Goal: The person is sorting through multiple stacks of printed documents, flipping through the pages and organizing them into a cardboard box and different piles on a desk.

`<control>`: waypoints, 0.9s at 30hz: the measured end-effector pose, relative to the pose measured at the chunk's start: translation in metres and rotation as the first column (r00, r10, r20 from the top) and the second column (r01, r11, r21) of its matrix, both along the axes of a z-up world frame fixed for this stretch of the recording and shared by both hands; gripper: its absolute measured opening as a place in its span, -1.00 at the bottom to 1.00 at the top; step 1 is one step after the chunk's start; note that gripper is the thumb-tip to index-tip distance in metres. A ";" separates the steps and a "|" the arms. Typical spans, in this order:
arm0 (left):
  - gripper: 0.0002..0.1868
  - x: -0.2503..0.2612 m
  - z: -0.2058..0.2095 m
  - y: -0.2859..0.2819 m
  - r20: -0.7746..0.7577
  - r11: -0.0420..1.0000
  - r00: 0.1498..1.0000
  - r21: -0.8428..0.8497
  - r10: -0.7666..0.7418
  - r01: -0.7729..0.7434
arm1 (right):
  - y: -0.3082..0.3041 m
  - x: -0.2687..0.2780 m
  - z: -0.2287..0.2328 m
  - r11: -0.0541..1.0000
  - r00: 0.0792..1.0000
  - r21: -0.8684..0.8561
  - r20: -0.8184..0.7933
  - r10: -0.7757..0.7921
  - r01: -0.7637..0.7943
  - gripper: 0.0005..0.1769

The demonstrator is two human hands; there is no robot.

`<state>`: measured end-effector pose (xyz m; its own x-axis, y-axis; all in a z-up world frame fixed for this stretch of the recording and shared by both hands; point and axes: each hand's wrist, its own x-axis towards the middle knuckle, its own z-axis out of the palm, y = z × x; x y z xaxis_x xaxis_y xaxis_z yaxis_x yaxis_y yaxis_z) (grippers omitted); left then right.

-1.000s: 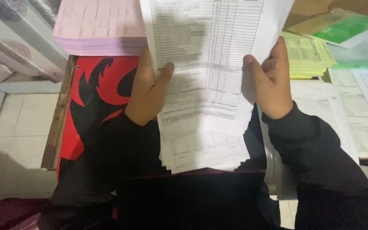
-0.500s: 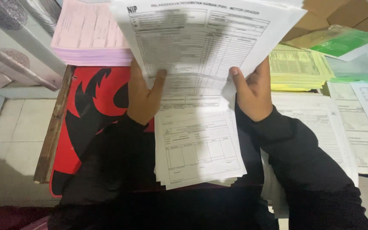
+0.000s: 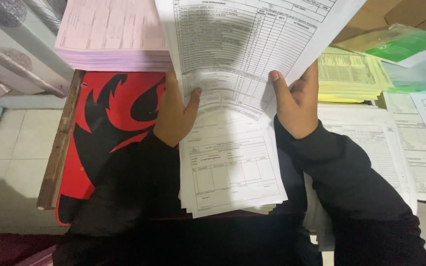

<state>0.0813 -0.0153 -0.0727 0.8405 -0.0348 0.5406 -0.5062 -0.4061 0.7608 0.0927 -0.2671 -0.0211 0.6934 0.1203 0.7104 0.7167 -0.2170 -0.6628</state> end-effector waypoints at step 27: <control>-0.51 0.016 -0.012 0.000 0.090 0.480 0.940 -0.841 -0.330 0.249 | -0.025 0.013 0.021 0.743 0.839 0.621 -0.243 0.487 -0.251 -0.75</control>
<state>0.0976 -0.0154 -0.0852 0.9080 0.1454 0.3930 -0.3983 0.5906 0.7018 0.1059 -0.2924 -0.0006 0.8944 0.1002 0.4358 0.3360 0.4925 -0.8028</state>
